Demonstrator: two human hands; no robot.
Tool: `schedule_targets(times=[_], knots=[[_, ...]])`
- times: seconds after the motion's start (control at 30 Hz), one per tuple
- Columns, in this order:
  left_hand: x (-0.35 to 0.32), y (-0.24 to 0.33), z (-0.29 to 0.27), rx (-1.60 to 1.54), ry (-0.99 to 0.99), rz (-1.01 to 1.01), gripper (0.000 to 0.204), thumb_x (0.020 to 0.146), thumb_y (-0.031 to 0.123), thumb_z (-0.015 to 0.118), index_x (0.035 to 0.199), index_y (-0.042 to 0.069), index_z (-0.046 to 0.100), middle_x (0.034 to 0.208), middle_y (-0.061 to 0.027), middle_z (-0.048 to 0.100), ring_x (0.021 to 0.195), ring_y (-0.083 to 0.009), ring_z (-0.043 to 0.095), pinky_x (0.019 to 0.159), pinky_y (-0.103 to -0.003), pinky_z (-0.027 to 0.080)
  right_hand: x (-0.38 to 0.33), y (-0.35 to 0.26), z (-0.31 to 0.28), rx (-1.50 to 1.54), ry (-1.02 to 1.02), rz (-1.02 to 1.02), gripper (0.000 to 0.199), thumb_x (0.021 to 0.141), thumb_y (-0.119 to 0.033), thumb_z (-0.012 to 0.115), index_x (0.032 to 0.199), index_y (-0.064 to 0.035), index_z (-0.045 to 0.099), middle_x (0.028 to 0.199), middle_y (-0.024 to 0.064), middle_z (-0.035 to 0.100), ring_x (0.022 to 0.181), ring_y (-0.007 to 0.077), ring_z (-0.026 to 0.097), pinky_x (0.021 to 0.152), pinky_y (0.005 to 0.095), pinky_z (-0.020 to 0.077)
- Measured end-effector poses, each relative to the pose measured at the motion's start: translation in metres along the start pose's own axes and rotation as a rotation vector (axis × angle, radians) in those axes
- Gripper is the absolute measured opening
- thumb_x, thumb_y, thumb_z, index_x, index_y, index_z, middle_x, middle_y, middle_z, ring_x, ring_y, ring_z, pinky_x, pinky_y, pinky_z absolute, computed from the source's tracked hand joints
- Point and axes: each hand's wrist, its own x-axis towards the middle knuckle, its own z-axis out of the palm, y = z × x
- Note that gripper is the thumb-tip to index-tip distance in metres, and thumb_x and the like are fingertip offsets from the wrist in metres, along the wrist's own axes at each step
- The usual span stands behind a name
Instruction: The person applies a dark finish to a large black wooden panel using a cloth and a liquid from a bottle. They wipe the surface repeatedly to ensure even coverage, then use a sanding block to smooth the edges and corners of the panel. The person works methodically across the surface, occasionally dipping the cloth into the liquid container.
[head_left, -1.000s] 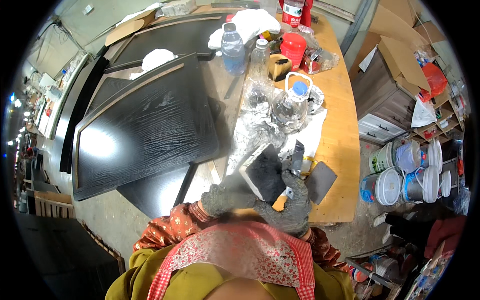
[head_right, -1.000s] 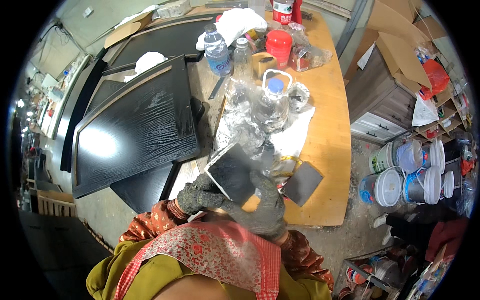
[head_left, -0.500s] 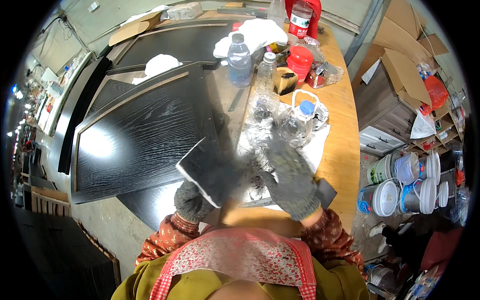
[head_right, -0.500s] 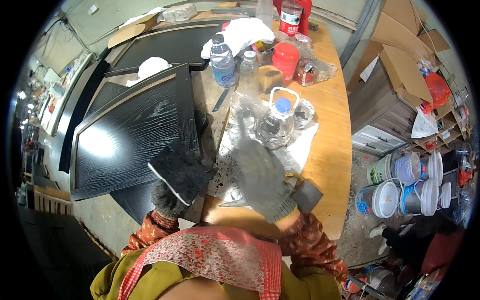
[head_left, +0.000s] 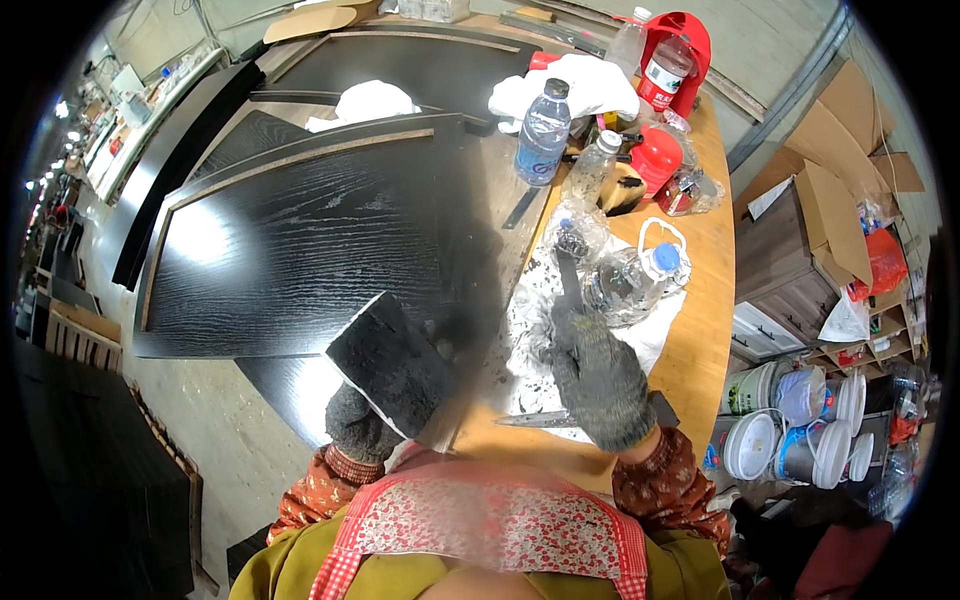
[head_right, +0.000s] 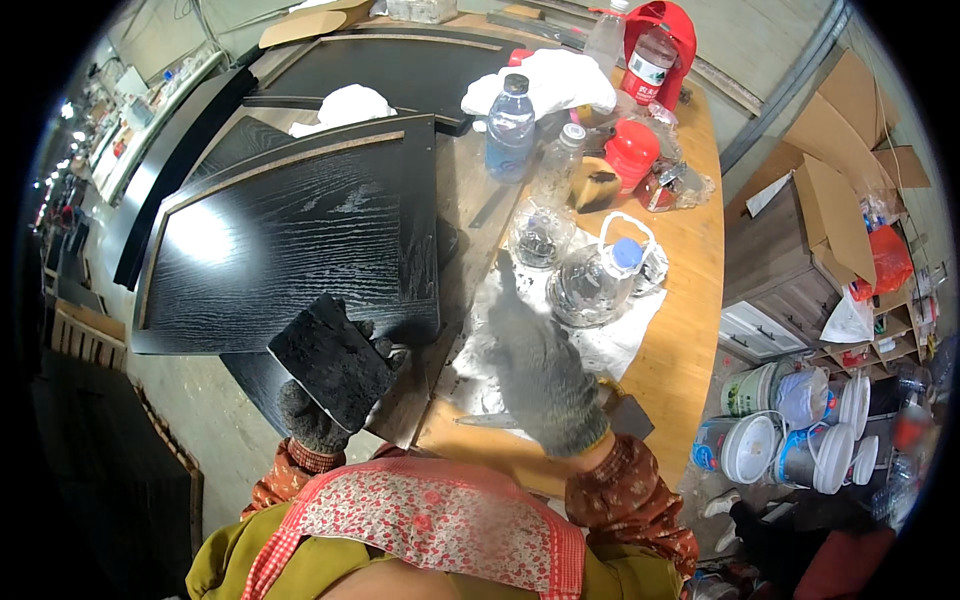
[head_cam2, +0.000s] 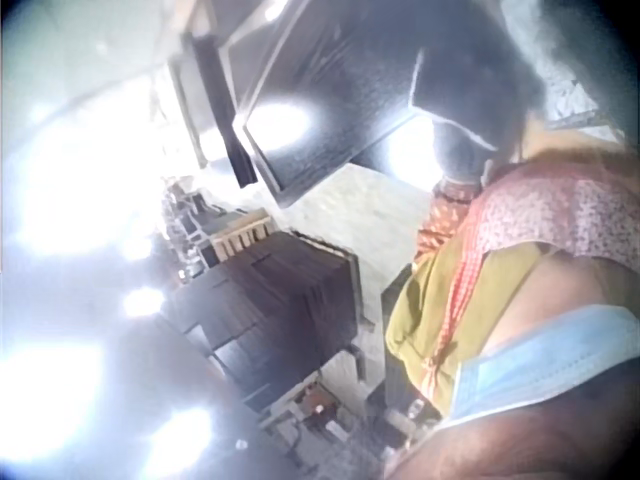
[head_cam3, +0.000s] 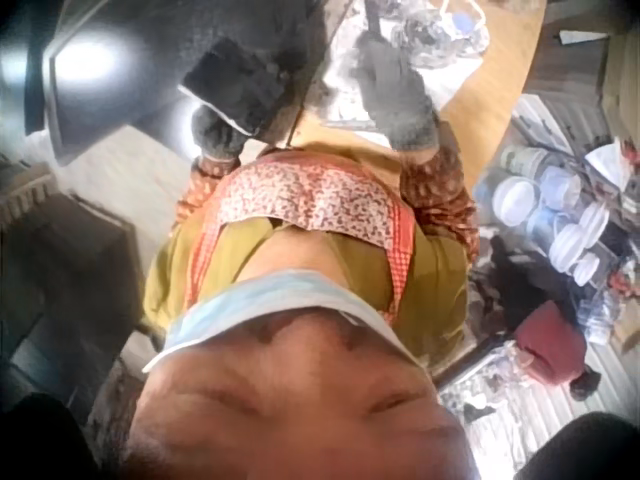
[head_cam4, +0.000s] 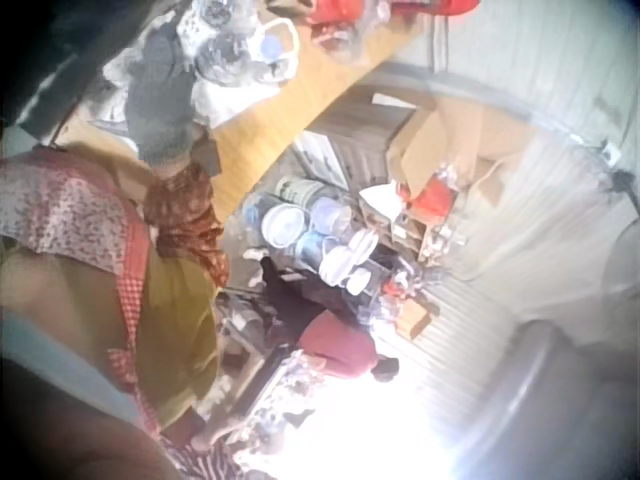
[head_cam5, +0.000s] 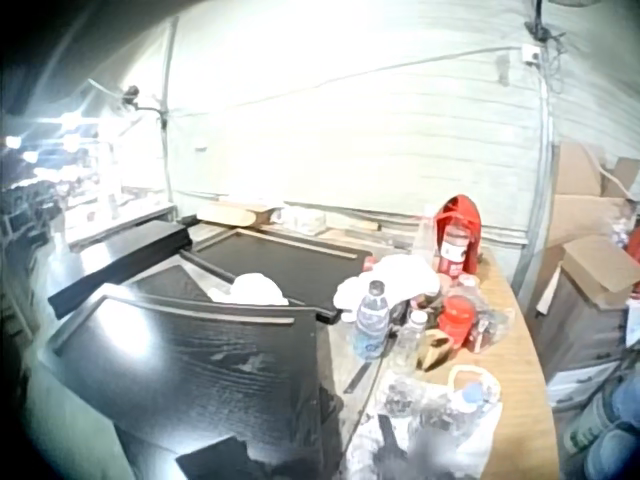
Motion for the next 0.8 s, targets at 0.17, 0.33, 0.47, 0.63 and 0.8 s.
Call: schedule_targets(times=[0.17, 0.33, 0.47, 0.63, 0.8], knots=[[0.008, -0.002, 0.000, -0.059, -0.030, 0.016, 0.077, 0.085, 0.028, 0.066, 0.147, 0.003, 0.028, 0.146, -0.0205, 0.038, 0.134, -0.0375, 0.039, 0.113, -0.050, 0.032, -0.012, -0.014, -0.005, 0.057, 0.010, -0.094, 0.054, 0.082, -0.009, 0.072, 0.131, -0.0007, 0.051, 0.122, 0.0210, 0.061, 0.115, 0.0265, 0.061, 0.096, 0.0380, 0.0482], [0.001, 0.000, -0.008, -0.153, 0.009, -0.043, 0.072, 0.086, 0.028, 0.063, 0.145, 0.000, 0.032, 0.143, -0.0215, 0.041, 0.129, -0.0355, 0.045, 0.110, -0.047, 0.038, 0.026, 0.019, -0.055, -0.468, 0.536, -0.120, 0.064, 0.075, -0.016, 0.080, 0.130, 0.0003, 0.051, 0.119, 0.0203, 0.061, 0.108, 0.0344, 0.061, 0.089, 0.0378, 0.0487], [0.008, -0.010, -0.010, -0.308, -0.099, -0.107, 0.071, 0.085, 0.032, 0.065, 0.144, 0.005, 0.036, 0.144, -0.0172, 0.042, 0.126, -0.0317, 0.048, 0.108, -0.048, 0.038, 0.048, 0.063, -0.057, -0.226, 0.475, 0.285, 0.055, 0.080, -0.013, 0.075, 0.128, 0.0000, 0.052, 0.118, 0.0191, 0.061, 0.106, 0.0303, 0.062, 0.090, 0.0374, 0.0487], [0.012, -0.020, 0.014, -0.133, 0.060, -0.001, 0.074, 0.084, 0.037, 0.068, 0.146, 0.013, 0.036, 0.148, -0.0103, 0.039, 0.130, -0.0292, 0.045, 0.111, -0.050, 0.035, 0.042, 0.063, -0.062, -0.203, 0.523, 0.245, 0.047, 0.084, -0.008, 0.070, 0.127, -0.0003, 0.052, 0.112, 0.0153, 0.063, 0.103, 0.0226, 0.062, 0.087, 0.0334, 0.0497], [0.014, -0.025, 0.019, -0.099, -0.042, -0.005, 0.066, 0.090, 0.041, 0.059, 0.147, 0.015, 0.036, 0.151, -0.0086, 0.035, 0.136, -0.0330, 0.037, 0.112, -0.055, 0.030, 0.026, 0.008, -0.107, -0.263, 0.605, 0.066, 0.042, 0.083, -0.008, 0.072, 0.122, -0.0025, 0.056, 0.112, 0.0126, 0.063, 0.104, 0.0213, 0.061, 0.090, 0.0339, 0.0488]])
